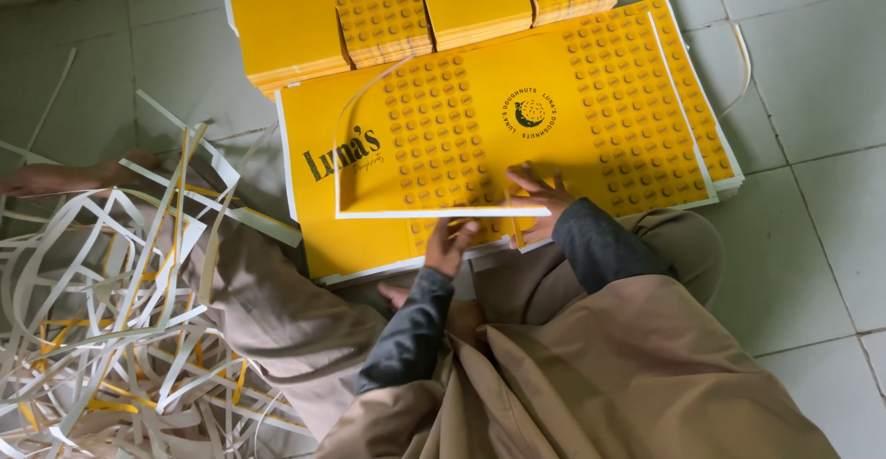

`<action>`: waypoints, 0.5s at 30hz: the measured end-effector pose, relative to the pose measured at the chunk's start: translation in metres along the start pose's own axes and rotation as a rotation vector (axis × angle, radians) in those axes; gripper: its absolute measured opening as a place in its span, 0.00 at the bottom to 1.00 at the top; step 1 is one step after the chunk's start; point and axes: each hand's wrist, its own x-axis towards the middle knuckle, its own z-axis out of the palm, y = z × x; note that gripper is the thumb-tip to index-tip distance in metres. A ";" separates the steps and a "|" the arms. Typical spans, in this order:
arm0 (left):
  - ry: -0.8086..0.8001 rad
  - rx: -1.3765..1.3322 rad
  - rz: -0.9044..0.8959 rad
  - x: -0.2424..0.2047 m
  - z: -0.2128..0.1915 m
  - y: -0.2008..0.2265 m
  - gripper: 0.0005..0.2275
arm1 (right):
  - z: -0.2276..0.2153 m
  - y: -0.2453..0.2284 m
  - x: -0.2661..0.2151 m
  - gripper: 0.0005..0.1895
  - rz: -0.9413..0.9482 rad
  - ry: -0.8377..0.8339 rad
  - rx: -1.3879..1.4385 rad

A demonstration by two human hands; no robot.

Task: Peeling off adhesive backing strips from flat-packed cardboard boxes

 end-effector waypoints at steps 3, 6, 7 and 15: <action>-0.080 0.427 -0.053 -0.003 0.036 -0.023 0.20 | 0.014 0.027 0.006 0.49 -0.030 -0.049 -0.109; -0.089 0.461 -0.097 -0.002 0.087 -0.039 0.25 | 0.015 0.043 0.003 0.42 -0.101 0.011 -0.028; -0.020 0.053 -0.158 -0.009 0.112 -0.028 0.23 | 0.008 0.039 -0.002 0.31 -0.110 0.048 0.030; -0.049 0.500 0.108 -0.010 0.109 -0.089 0.03 | -0.052 0.146 -0.077 0.53 0.206 0.136 0.238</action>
